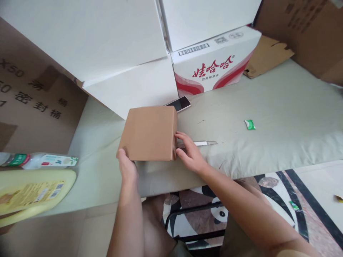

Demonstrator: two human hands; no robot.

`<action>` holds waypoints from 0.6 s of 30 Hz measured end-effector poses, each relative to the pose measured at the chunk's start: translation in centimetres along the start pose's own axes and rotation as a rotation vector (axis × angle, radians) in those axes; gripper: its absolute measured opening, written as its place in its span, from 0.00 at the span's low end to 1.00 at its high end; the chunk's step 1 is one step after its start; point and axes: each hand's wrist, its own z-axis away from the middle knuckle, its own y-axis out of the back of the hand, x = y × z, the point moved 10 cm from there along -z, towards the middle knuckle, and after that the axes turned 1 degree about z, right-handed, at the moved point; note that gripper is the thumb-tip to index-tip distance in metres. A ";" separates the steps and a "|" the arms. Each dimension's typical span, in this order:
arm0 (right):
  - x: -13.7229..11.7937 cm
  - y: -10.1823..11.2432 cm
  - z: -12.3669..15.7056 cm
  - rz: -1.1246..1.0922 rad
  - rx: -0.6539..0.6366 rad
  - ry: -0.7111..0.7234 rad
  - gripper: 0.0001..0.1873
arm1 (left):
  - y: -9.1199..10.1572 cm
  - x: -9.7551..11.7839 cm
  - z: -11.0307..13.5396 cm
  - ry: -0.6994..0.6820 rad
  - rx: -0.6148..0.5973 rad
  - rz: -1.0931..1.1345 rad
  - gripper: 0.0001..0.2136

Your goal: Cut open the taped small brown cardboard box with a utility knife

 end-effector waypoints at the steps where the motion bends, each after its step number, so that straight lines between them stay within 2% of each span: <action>1: 0.1 0.1 0.0 0.004 0.002 -0.007 0.28 | 0.3 0.4 0.0 -0.028 0.025 -0.067 0.21; 4: 0.4 0.0 0.1 0.020 -0.007 -0.031 0.28 | 0.8 1.1 -0.1 -0.037 0.088 -0.111 0.20; 9: 0.5 -0.3 0.1 0.056 -0.020 -0.042 0.23 | -0.1 1.0 -0.6 -0.015 0.040 0.102 0.15; 14: 0.4 -0.6 -0.1 0.086 -0.030 -0.060 0.19 | 0.3 0.6 -0.9 0.033 0.077 0.272 0.12; 18: 0.1 -0.5 -0.3 0.173 -0.016 -0.034 0.17 | 0.5 0.1 -0.7 0.127 0.108 0.344 0.12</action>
